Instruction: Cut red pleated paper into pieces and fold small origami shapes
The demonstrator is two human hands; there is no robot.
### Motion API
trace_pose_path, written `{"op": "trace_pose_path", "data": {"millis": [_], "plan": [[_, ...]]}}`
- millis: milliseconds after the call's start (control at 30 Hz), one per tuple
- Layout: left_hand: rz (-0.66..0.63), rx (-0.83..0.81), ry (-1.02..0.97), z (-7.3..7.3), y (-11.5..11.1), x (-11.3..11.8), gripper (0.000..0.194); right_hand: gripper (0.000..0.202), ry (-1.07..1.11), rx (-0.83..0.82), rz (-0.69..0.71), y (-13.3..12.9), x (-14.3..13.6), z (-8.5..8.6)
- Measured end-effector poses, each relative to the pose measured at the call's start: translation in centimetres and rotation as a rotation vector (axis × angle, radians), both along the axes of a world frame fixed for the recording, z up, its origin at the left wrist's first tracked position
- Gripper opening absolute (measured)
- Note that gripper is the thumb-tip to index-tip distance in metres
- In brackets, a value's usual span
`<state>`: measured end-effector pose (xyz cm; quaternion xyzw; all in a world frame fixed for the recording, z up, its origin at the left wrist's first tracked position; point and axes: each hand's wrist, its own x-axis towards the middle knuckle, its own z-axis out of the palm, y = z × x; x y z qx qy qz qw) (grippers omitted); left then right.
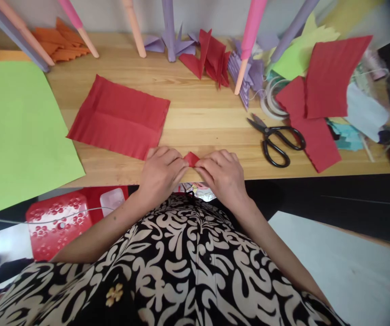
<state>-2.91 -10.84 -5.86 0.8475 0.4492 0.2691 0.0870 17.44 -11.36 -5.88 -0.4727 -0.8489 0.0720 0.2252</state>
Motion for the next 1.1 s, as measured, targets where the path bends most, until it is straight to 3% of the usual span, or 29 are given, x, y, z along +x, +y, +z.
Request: {"op": "trace_pose_path", "data": {"millis": [467,933,1100], "plan": [[0.125,-0.116,-0.035,0.46,-0.17,0.32,0.017,0.022,0.028,-0.085,-0.139,0.05,-0.44,-0.17],[0.188,-0.063,0.042,-0.05,0.15,0.74,0.023,0.022,0.009,-0.089,-0.230,-0.09,-0.32,0.05],[0.148,0.019,0.027,0.45,-0.72,0.72,0.012,0.021,0.014,-0.109,-0.230,-0.04,0.13,0.10]]}}
